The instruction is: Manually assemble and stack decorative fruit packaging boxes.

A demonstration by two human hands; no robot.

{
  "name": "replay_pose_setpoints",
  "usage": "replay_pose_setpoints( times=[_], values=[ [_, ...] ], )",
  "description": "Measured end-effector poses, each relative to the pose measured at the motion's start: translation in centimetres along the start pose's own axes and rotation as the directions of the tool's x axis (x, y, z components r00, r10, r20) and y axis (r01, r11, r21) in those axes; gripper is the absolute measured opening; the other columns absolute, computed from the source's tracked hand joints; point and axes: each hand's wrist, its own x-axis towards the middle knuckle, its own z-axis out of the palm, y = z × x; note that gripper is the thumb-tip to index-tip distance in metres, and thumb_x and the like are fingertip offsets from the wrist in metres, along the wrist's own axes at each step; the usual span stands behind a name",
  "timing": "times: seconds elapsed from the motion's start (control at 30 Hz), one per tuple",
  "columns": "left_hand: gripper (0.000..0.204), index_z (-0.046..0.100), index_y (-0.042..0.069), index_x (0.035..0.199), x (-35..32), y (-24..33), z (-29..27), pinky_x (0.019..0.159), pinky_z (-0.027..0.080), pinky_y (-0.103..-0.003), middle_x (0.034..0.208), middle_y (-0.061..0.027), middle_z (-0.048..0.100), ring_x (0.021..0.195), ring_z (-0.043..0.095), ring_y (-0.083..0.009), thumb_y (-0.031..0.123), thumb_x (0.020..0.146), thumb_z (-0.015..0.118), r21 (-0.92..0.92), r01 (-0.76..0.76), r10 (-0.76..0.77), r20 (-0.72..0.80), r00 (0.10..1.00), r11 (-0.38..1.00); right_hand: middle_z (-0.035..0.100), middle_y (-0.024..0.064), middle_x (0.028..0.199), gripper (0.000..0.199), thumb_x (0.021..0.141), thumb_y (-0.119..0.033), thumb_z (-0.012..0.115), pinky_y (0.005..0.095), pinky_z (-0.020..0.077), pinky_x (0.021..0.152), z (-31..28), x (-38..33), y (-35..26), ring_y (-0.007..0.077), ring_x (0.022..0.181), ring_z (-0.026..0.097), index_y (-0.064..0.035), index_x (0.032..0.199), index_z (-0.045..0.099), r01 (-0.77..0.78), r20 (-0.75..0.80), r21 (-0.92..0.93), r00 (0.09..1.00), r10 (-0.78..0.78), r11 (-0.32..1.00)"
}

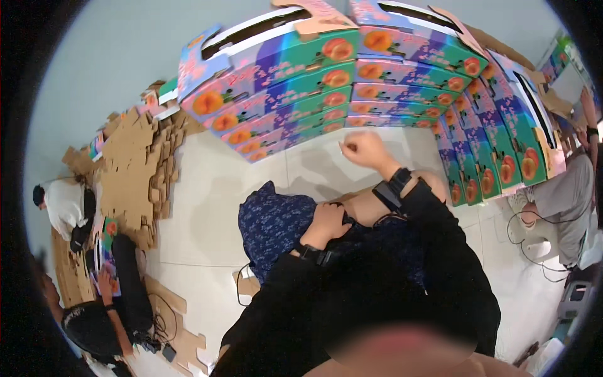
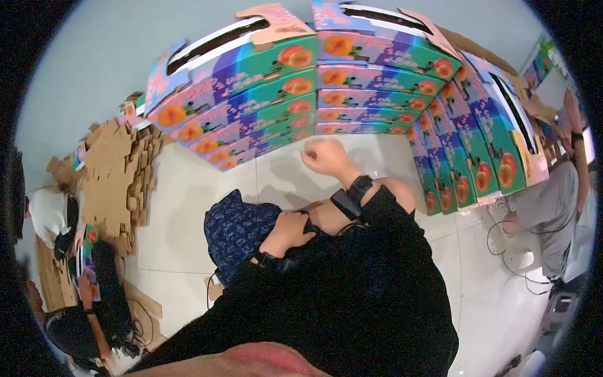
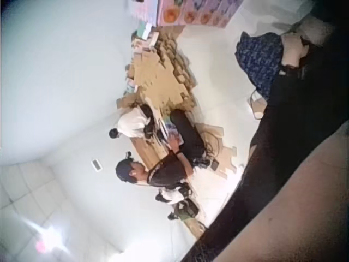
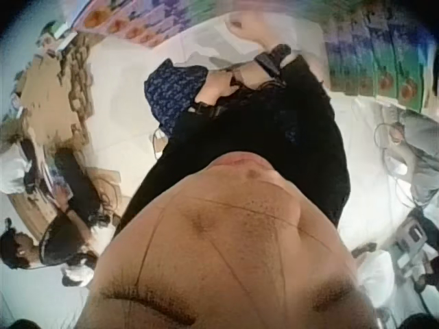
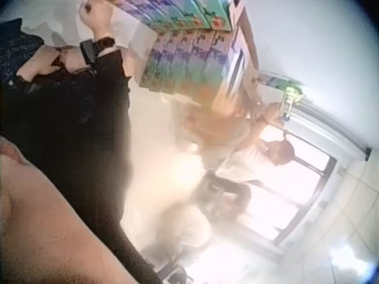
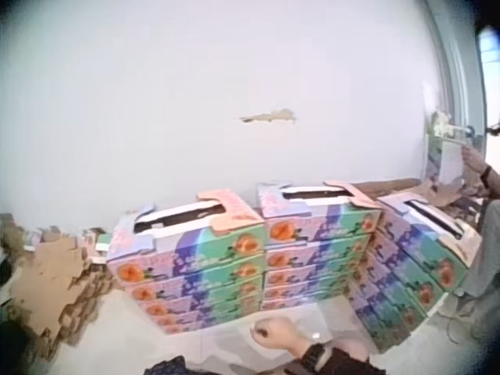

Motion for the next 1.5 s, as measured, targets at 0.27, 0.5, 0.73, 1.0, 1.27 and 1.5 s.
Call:
replay_pose_setpoints(
  times=[0.27,0.5,0.73,1.0,1.27,1.5],
  values=[
    [0.056,0.058,0.001,0.114,0.3,-0.4,0.5,0.090,0.041,-0.044,0.108,-0.0165,0.062,0.105,0.057,-0.0336,0.045,0.078,0.062,-0.008,-0.008,0.008,-0.049,0.999,1.000,0.061,0.0124,0.067,0.018,0.077,-0.023,0.059,0.0423,0.0465,0.057,2.7,-1.4,1.6,0.0330,0.065,0.060,-0.0071,0.069,0.061,-0.191,0.018,0.220,0.981,0.191,0.957],
    [0.054,0.056,0.001,0.110,1.5,-0.4,0.6,0.083,0.045,-0.044,0.102,-0.0170,0.063,0.099,0.059,-0.0349,0.043,0.076,0.065,-0.061,0.034,-0.040,-0.099,0.994,0.998,0.062,0.0114,0.070,0.015,0.074,-0.023,0.060,0.0422,0.0482,0.062,5.3,-1.7,3.8,0.0320,0.071,0.061,-0.0085,0.076,0.064,-0.089,0.239,0.167,0.970,0.048,0.982],
    [0.064,0.049,0.004,0.110,3.2,1.1,-0.1,0.083,0.044,-0.042,0.098,-0.0159,0.064,0.096,0.061,-0.0316,0.044,0.067,0.073,0.050,0.141,-0.146,0.099,0.984,0.989,0.065,0.0141,0.081,0.027,0.073,-0.030,0.062,0.0439,0.0490,0.069,4.8,-1.4,5.7,0.0340,0.080,0.062,-0.0079,0.089,0.066,-0.193,0.432,0.131,0.894,0.119,0.972],
    [0.078,0.041,-0.003,0.129,5.9,5.7,4.2,0.100,0.029,-0.052,0.123,-0.0207,0.055,0.116,0.051,-0.0362,0.053,0.077,0.060,0.606,0.195,-0.356,0.157,0.921,0.771,0.064,0.0205,0.103,0.054,0.073,-0.042,0.062,0.0428,0.0482,0.083,4.9,-1.6,6.0,0.0375,0.095,0.061,-0.0041,0.112,0.062,-0.201,0.798,-0.145,0.555,0.234,0.969],
    [0.065,0.038,0.002,0.137,7.4,6.9,7.8,0.096,0.031,-0.063,0.133,-0.0212,0.048,0.116,0.049,-0.0443,0.036,0.086,0.058,0.883,0.193,-0.426,0.009,0.905,0.429,0.066,0.0195,0.100,0.044,0.070,-0.036,0.061,0.0430,0.0505,0.081,4.8,-3.0,5.3,0.0355,0.094,0.063,-0.0028,0.099,0.068,-0.182,0.711,-0.102,0.675,0.200,0.978],
    [0.080,0.028,0.006,0.143,8.4,8.8,6.4,0.098,0.030,-0.061,0.131,-0.0221,0.050,0.111,0.055,-0.0431,0.041,0.080,0.066,0.881,-0.471,-0.735,0.353,0.578,0.052,0.066,0.0215,0.097,0.054,0.073,-0.043,0.062,0.0414,0.0488,0.080,5.3,-3.1,3.9,0.0360,0.091,0.063,-0.0001,0.106,0.064,-0.164,0.826,-0.144,0.523,0.209,0.976]
  ],
)
